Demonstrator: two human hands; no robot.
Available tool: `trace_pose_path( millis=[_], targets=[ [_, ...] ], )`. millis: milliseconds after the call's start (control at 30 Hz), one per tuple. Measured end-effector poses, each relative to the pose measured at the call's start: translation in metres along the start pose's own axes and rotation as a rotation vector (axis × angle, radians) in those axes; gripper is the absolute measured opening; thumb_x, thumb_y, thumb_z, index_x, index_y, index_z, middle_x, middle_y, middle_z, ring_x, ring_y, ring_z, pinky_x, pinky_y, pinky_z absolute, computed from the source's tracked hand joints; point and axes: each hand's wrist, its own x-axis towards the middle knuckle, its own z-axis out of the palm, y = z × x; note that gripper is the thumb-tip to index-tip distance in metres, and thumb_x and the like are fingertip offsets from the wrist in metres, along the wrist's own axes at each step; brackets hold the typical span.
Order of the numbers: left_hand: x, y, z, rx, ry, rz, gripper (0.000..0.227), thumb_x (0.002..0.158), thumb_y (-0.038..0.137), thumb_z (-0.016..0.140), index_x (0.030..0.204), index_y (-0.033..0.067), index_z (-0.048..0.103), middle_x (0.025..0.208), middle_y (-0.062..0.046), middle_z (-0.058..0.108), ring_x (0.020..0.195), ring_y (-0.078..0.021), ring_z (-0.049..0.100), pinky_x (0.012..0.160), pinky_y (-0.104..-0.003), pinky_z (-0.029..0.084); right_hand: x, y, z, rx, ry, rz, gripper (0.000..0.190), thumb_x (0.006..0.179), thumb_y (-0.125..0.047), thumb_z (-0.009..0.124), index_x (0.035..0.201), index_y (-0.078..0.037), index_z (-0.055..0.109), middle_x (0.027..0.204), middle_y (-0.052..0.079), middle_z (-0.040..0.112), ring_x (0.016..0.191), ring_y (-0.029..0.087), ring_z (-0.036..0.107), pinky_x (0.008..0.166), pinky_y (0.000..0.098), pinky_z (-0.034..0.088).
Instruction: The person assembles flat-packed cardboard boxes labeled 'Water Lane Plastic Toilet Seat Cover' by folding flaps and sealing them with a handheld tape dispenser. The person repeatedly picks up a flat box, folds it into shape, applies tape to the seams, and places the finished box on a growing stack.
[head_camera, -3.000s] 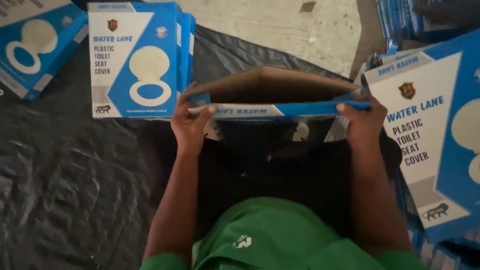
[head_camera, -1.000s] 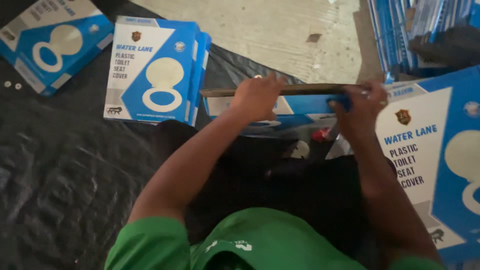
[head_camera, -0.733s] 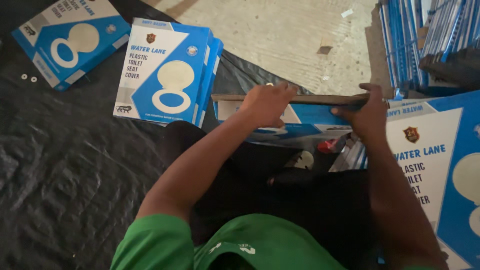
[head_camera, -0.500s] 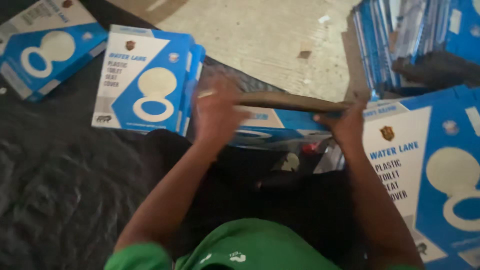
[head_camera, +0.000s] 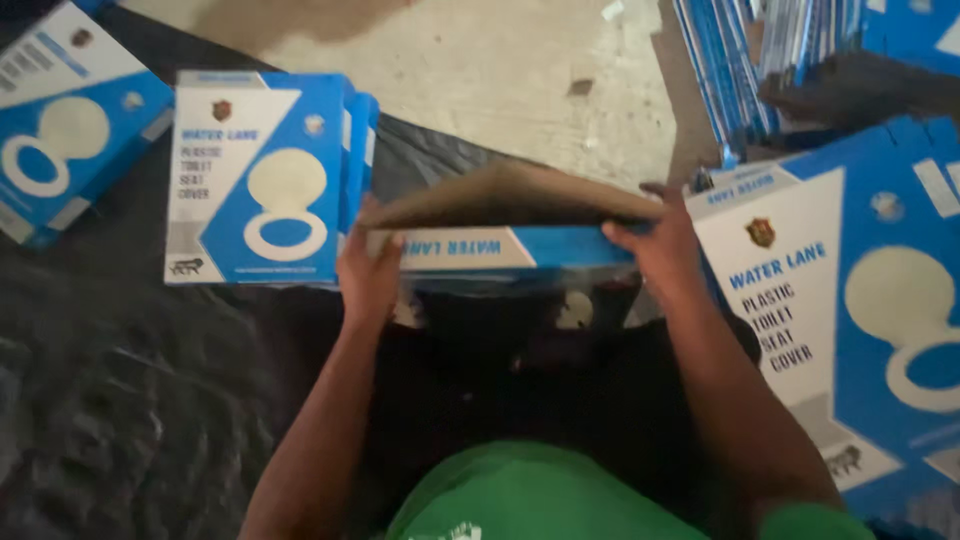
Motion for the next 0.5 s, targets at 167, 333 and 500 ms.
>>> trace_pose_path(
  millis=[167, 333, 500],
  targets=[
    [0.009, -0.010, -0.009, -0.294, -0.033, -0.223, 0.033, 0.099, 0.014, 0.070, 0.127, 0.0010, 0.058, 0.112, -0.014, 0.065, 0.106, -0.0245, 0.061, 0.091, -0.040, 0.052, -0.006, 0.012, -0.015, -0.138, -0.198, 0.118, 0.046, 0.084, -0.021, 0.089, 0.123, -0.002, 0.074, 0.111, 0.017, 0.076, 0.103, 0.027, 0.073, 0.093, 0.0387, 0.055],
    [0.007, -0.024, -0.004, -0.361, -0.064, -0.208, 0.027, 0.101, 0.012, 0.068, 0.124, 0.0035, 0.057, 0.112, -0.009, 0.062, 0.102, -0.0162, 0.058, 0.085, -0.030, 0.051, 0.006, 0.037, -0.024, 0.307, -0.253, 0.289, 0.042, 0.085, -0.014, 0.078, 0.125, -0.005, 0.070, 0.112, 0.011, 0.073, 0.098, 0.023, 0.068, 0.086, 0.0384, 0.056],
    [0.022, -0.036, -0.002, -0.578, -0.081, 0.016, 0.022, 0.100, 0.003, 0.066, 0.119, 0.0043, 0.057, 0.126, -0.009, 0.065, 0.121, -0.0189, 0.059, 0.104, -0.032, 0.049, 0.032, 0.059, -0.016, 0.438, -0.292, -0.012, 0.023, 0.090, -0.001, 0.072, 0.113, 0.003, 0.073, 0.124, 0.012, 0.073, 0.112, 0.021, 0.066, 0.099, 0.0322, 0.051]
  ],
)
